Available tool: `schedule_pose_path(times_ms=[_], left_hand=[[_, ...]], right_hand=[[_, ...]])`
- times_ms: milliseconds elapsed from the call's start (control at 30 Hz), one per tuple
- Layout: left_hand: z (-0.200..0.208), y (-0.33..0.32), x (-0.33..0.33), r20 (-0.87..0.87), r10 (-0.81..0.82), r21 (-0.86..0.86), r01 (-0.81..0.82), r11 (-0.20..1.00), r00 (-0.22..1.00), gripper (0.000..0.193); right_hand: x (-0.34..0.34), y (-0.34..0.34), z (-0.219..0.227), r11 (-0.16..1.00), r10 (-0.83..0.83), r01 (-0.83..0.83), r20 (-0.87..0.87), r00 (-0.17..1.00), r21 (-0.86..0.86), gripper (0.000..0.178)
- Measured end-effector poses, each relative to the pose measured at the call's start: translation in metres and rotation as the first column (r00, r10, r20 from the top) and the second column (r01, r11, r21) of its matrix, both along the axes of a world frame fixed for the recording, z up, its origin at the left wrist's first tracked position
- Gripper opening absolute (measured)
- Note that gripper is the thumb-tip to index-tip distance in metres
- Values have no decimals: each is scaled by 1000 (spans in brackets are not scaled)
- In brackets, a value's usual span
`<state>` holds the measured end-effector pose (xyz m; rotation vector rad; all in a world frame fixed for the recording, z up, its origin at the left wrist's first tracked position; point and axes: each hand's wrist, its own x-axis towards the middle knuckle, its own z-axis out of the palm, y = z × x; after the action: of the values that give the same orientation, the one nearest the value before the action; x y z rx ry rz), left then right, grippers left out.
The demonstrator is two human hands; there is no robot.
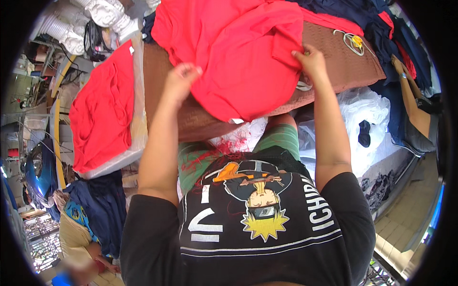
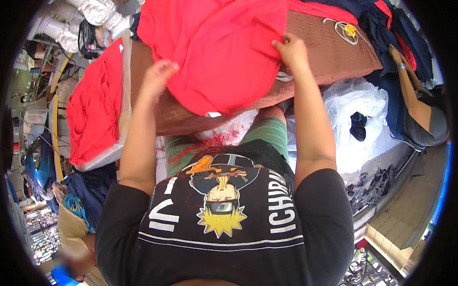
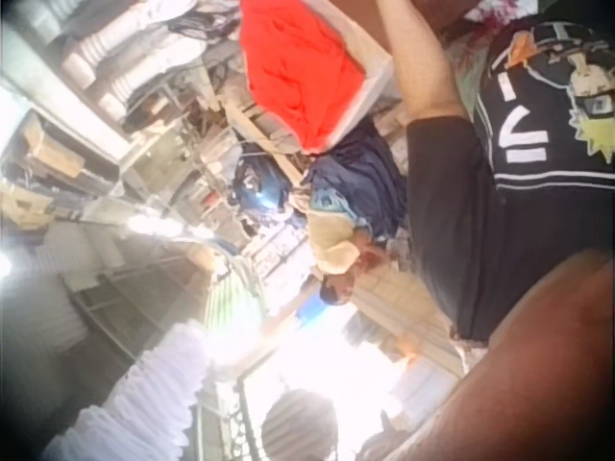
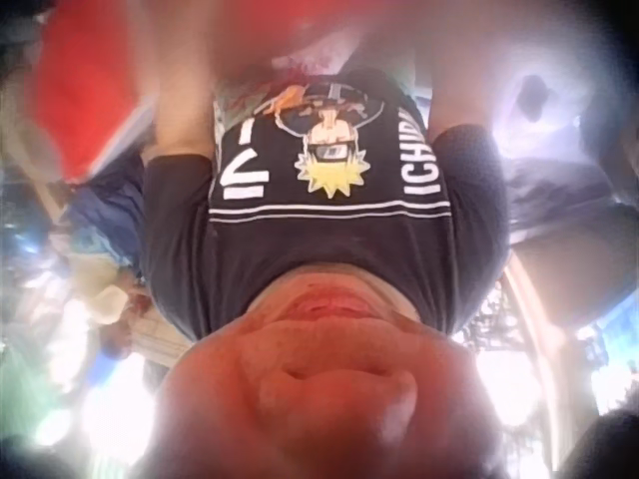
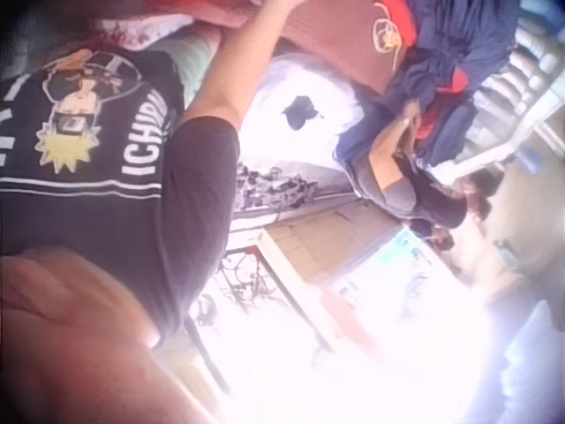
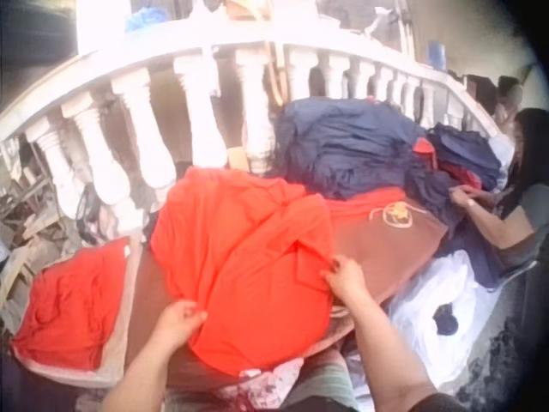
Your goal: The person trims excess threads from several red shirts using a small thread clipper.
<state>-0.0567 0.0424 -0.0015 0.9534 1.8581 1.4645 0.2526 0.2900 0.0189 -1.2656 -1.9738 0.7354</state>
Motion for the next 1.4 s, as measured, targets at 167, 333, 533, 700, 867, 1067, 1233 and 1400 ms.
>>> schedule_pose_path(times_ms=[167,333,533,700,867,1067,1233,1400], left_hand=[[81,-5,-20,528,123,236,-284,929,840,57],[47,-31,5,664,-50,38,34,999,746,68],[23,-23,26,384,143,47,-174,984,912,43],[39,-3,39,652,-29,-62,92,994,758,48],[40,-19,46,710,-108,18,135,991,696,67],[44,-16,52,707,19,58,-85,995,707,85],[55,5,51,840,-154,285,-182,941,520,71],[117,37,-1,680,-4,389,-357,849,733,45]], right_hand=[[17,-11,35,997,-13,28,-195,981,74,50],[18,-51,31,977,38,-16,-102,994,212,36],[-25,-140,50,885,458,-453,-26,889,103,25],[-72,-172,13,759,554,-563,129,822,327,30],[-85,-151,5,833,505,-495,26,863,246,23],[-31,-184,80,698,716,-713,-68,695,64,13],[-6,-202,122,625,769,-771,-265,582,121,20],[1,-205,155,534,845,-711,-252,472,457,16]])
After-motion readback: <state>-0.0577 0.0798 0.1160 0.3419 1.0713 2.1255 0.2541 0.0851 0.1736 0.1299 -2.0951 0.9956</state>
